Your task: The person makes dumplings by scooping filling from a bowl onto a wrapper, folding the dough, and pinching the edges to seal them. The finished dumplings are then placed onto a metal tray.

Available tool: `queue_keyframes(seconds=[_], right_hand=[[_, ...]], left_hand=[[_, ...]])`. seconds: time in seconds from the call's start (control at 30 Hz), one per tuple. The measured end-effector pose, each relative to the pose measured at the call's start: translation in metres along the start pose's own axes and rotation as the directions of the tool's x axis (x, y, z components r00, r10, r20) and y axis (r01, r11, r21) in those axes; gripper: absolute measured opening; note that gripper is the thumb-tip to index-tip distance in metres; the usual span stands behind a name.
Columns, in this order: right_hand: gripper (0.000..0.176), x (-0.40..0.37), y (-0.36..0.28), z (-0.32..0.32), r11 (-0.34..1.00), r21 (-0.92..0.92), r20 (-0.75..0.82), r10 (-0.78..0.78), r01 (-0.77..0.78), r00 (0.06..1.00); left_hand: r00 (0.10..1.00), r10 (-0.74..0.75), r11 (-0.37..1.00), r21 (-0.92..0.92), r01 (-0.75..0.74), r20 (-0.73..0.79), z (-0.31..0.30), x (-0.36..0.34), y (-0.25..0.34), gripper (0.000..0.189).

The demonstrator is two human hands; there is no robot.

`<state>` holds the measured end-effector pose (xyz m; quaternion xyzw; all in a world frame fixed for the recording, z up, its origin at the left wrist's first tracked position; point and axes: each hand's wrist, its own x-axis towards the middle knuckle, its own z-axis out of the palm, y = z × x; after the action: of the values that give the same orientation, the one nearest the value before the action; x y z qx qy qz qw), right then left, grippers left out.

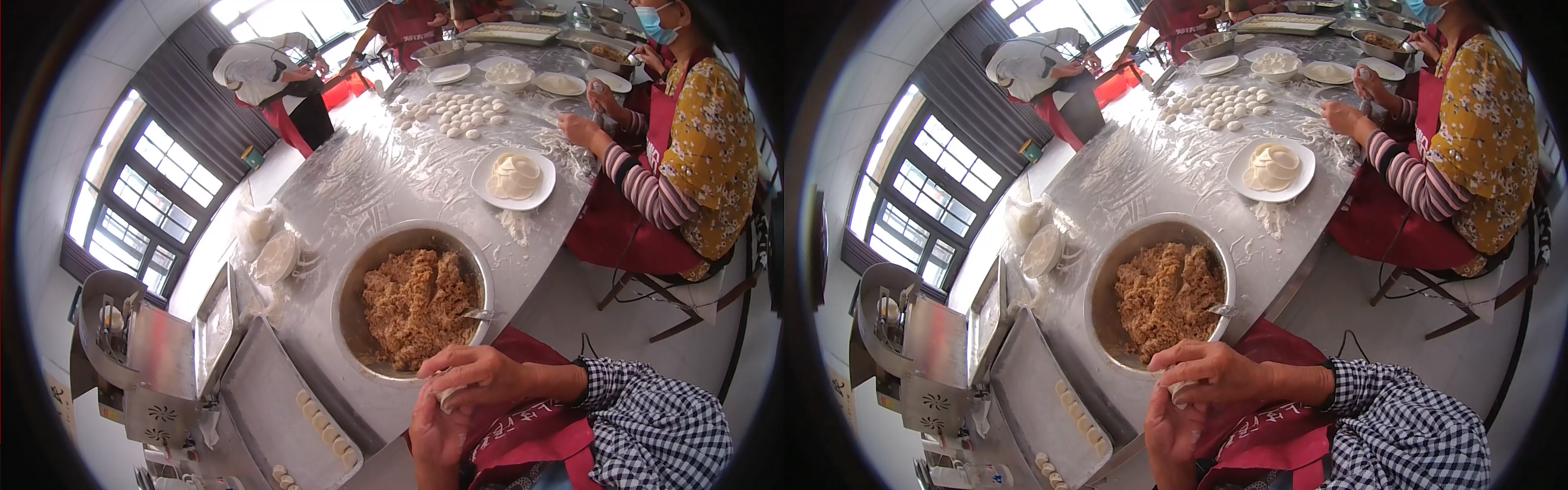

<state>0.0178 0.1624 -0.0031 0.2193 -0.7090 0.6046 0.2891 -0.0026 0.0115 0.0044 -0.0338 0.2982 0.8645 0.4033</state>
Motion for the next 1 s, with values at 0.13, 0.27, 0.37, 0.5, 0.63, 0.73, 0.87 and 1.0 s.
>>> queue_keyframes(seconds=[0.13, 0.27, 0.37, 0.5, 0.63, 0.73, 0.87, 1.0], right_hand=[[0.015, -0.002, 0.008, -0.003, 0.997, 0.016, 0.022, -0.079, 0.078, 0.997], [0.014, -0.001, 0.007, -0.004, 0.995, 0.000, 0.037, -0.099, 0.100, 0.994], [0.014, 0.000, 0.000, -0.003, 0.997, 0.009, 0.027, -0.076, 0.076, 0.997], [0.014, 0.000, 0.007, -0.003, 0.989, 0.022, 0.021, -0.144, 0.143, 0.989], [0.010, 0.001, 0.005, -0.001, 0.991, -0.003, 0.017, -0.136, 0.136, 0.991], [0.010, 0.002, -0.001, -0.001, 0.996, -0.029, -0.001, -0.088, 0.088, 0.996], [0.014, 0.002, 0.004, -0.002, 0.991, 0.008, 0.012, -0.132, 0.132, 0.991], [0.014, 0.004, 0.004, -0.001, 0.985, -0.056, 0.024, -0.164, 0.166, 0.986]], left_hand=[[0.995, 0.011, 0.996, -0.094, -0.002, 0.096, -0.012, 0.003, -0.001, 0.029], [0.999, 0.010, 0.997, -0.074, -0.007, 0.045, -0.010, 0.002, -0.002, 0.028], [0.999, 0.012, 0.999, -0.051, -0.010, 0.041, -0.009, 0.002, -0.002, 0.028], [1.000, 0.010, 0.998, -0.068, -0.010, -0.002, -0.003, 0.002, -0.002, 0.029], [1.000, 0.004, 0.993, -0.117, -0.005, -0.009, -0.003, 0.003, -0.003, 0.029], [1.000, -0.001, 0.998, -0.070, 0.001, -0.011, -0.008, 0.003, -0.004, 0.028], [0.996, -0.003, 0.982, -0.189, 0.020, 0.089, -0.003, 0.003, -0.003, 0.028], [0.999, 0.012, 0.992, -0.127, -0.006, 0.044, 0.002, 0.002, -0.003, 0.028]])
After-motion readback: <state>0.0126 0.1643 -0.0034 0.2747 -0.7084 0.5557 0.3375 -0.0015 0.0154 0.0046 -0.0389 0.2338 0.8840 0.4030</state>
